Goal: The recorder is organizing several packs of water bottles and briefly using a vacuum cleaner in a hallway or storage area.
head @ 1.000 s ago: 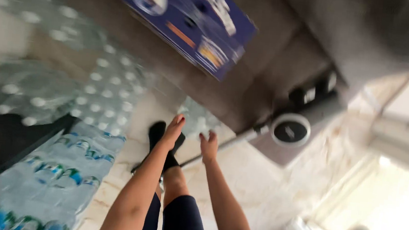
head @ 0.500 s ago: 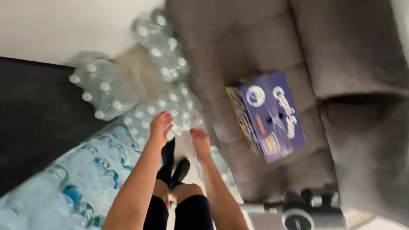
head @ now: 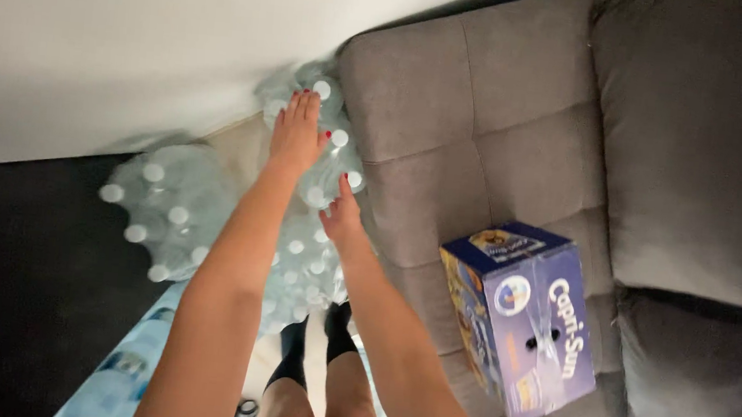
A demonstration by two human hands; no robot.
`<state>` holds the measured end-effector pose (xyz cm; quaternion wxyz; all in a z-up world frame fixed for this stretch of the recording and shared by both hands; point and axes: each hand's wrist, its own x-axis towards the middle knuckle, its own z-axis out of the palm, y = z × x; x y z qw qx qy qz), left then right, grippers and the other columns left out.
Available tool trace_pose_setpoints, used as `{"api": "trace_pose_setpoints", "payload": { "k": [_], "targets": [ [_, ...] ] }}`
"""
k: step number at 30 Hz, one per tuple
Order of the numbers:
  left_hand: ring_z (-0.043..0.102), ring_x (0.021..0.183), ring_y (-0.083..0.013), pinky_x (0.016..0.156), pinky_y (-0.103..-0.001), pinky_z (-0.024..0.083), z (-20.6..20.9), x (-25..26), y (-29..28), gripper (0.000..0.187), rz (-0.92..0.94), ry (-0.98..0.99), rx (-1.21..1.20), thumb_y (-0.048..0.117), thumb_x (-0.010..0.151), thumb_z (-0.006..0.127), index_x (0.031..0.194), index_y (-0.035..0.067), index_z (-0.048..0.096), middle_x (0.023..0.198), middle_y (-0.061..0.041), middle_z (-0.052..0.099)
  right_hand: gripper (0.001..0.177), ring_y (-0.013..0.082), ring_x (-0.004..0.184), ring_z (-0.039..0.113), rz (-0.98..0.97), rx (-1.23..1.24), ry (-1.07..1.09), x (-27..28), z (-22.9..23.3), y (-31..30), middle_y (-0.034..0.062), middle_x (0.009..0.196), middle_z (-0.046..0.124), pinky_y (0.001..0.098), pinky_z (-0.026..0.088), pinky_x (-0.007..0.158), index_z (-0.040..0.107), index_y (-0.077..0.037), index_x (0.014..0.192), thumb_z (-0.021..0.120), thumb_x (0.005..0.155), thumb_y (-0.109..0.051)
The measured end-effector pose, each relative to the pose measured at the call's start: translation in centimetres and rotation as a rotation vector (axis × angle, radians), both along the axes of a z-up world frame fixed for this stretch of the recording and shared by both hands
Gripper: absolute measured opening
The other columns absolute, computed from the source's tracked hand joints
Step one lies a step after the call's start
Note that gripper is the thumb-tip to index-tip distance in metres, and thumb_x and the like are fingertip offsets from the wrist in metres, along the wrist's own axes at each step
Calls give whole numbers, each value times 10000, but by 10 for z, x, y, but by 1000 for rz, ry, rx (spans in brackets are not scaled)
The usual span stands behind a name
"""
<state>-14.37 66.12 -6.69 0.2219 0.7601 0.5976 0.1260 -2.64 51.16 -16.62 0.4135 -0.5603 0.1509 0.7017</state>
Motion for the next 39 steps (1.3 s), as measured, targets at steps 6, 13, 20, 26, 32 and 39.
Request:
{"api": "trace_pose_setpoints", "payload": {
  "k": [6,13,20,26,32,39],
  "targets": [
    [549,1260,-365,1183,-530,273,-51,6,26,907,-30,238,-150,383,895,744,1560,-39,295,1303,-244,610,1009,218,1574,112,-108,-218,17,8,-37,14,66,1674,179,610,69,1270,300,-287,1622,748,815,-696],
    [693,750,-363,924,-475,424,-43,4,-5,890,65,262,-187,456,919,739,1570,18,320,810,-185,731,698,145,980,443,201,-171,-113,29,-31,-44,-53,940,503,471,334,912,565,-195,1130,757,782,-769],
    [699,763,-400,800,-523,473,-10,-28,-143,589,439,180,-224,443,910,747,1250,11,535,784,-186,731,551,134,797,496,61,-238,-81,37,8,-102,-37,751,472,411,362,803,563,-213,883,670,800,-748],
    [695,837,-430,749,-499,522,17,-89,-253,517,686,-90,-137,385,966,733,1236,-22,563,872,-214,727,373,91,660,434,-5,49,-69,28,85,-140,-74,658,418,325,346,672,459,-225,774,685,954,-462],
    [694,680,-300,694,-416,520,207,-85,-296,498,808,-283,-312,371,929,733,1246,20,578,709,-101,721,237,39,612,342,18,195,-230,30,236,-190,-101,661,369,248,268,555,530,-214,797,610,1004,-297],
    [704,667,-272,669,-411,514,315,-69,-345,538,681,-174,-489,403,856,774,1208,33,607,678,-62,730,381,52,522,276,36,214,-438,36,359,-298,-79,602,323,266,207,473,426,-194,701,569,1036,-309]
  ]
}}
